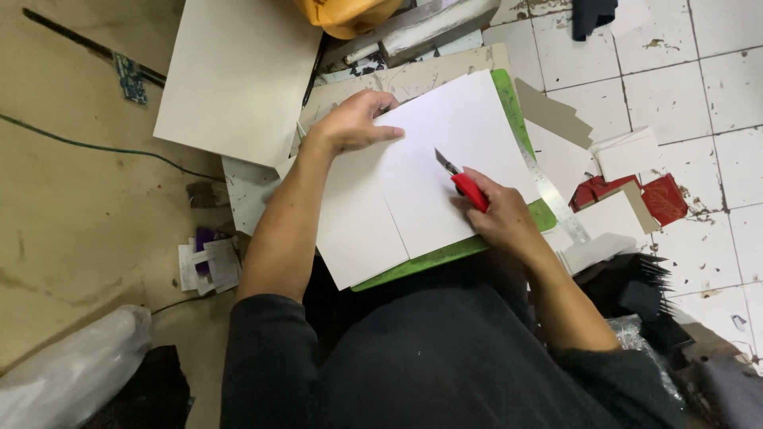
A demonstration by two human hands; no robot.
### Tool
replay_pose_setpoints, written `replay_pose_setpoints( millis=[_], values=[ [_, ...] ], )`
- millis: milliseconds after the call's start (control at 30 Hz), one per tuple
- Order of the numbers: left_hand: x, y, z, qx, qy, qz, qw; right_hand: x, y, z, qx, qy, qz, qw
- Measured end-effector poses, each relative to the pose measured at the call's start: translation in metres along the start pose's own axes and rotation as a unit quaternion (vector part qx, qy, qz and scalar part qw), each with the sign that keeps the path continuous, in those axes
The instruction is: Cutting sheets of paper using a utility knife and a metal ruler on a cutting mat
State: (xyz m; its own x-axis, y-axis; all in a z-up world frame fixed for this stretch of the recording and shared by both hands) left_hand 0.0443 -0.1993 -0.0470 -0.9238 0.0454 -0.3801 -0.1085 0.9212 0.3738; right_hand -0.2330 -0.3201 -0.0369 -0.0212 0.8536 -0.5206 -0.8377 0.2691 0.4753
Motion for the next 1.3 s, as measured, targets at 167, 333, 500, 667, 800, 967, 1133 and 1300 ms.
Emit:
replay_pose_setpoints(
  millis=[167,333,500,667,800,967,1133,1300],
  values=[
    [-0.005,0.007,-0.017,0.024,-0.012,-0.005,1.000,-0.014,-0.003,-0.029,-0.058,0.044,-0.153,0.986],
    [0.004,-0.003,-0.019,0.056,-0.086,-0.037,0.994,-0.058,-0.004,-0.023,-0.015,0.051,-0.198,0.979],
    [0.013,-0.014,-0.003,0.011,-0.138,-0.064,0.988,-0.060,-0.018,-0.025,0.029,0.041,-0.155,0.987],
    [0.021,0.032,0.003,0.064,-0.147,-0.217,0.963,-0.061,-0.027,-0.039,0.031,0.063,-0.154,0.986],
    [0.048,0.140,0.001,0.027,-0.128,-0.490,0.862,-0.066,-0.023,-0.044,0.042,0.066,-0.158,0.984],
    [0.128,0.175,0.046,-0.067,0.157,-0.499,0.850,-0.065,-0.028,-0.054,-0.007,-0.055,-0.162,0.985],
    [0.151,0.147,0.050,0.075,0.252,-0.461,0.848,-0.059,-0.043,-0.083,-0.092,-0.148,-0.195,0.965],
    [0.149,0.143,0.072,0.108,0.285,-0.479,0.823,-0.061,-0.029,-0.060,-0.080,-0.166,-0.190,0.964]
  ],
)
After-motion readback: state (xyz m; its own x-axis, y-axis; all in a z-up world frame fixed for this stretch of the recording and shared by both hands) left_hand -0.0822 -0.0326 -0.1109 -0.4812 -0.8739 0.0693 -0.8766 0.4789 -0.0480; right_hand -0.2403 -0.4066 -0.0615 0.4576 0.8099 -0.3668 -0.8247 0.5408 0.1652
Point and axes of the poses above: each hand's wrist, its own y-axis away from the middle knuckle, its own x-axis out of the palm, z = x × y, the point moved 3 cm from there along -y, towards the middle knuckle, and after that the axes turned 14 degrees about z, right-handed, at the moved point
